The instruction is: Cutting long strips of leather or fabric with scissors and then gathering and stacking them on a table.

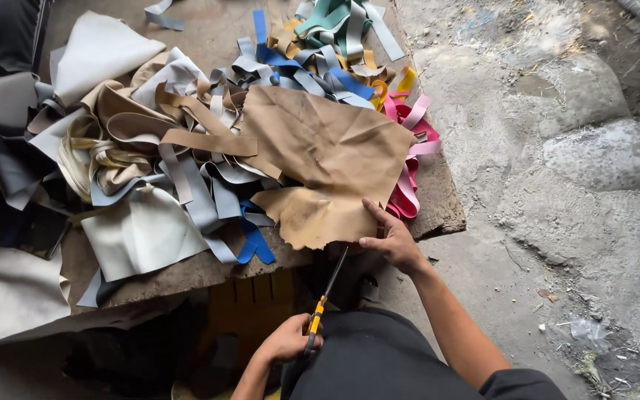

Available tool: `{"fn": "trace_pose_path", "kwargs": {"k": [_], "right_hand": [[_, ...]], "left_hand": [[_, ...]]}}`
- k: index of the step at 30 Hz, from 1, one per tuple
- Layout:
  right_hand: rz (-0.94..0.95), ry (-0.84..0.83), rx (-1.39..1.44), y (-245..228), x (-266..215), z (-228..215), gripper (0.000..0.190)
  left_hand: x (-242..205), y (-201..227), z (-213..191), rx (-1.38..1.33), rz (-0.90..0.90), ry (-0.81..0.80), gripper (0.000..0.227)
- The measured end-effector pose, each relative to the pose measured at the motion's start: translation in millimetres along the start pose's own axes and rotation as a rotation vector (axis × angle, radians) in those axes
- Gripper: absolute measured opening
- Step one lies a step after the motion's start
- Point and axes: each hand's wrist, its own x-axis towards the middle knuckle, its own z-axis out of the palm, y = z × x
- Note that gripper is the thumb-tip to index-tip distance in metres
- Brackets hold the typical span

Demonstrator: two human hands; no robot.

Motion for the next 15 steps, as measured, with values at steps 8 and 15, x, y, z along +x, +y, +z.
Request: {"fn": "trace_pose_path", "kwargs": {"k": [8, 15], "right_hand": [[0.109, 0.123, 0.023, 24, -31, 24, 0.109], [0.178, 0.151, -0.104, 1, -46, 38, 0.107]], "left_hand": [[-11, 53, 30, -0.102, -0.092, 0.018, 0.024], [-17, 77, 49, -0.184, -0.105, 0.043, 0.015]]}}
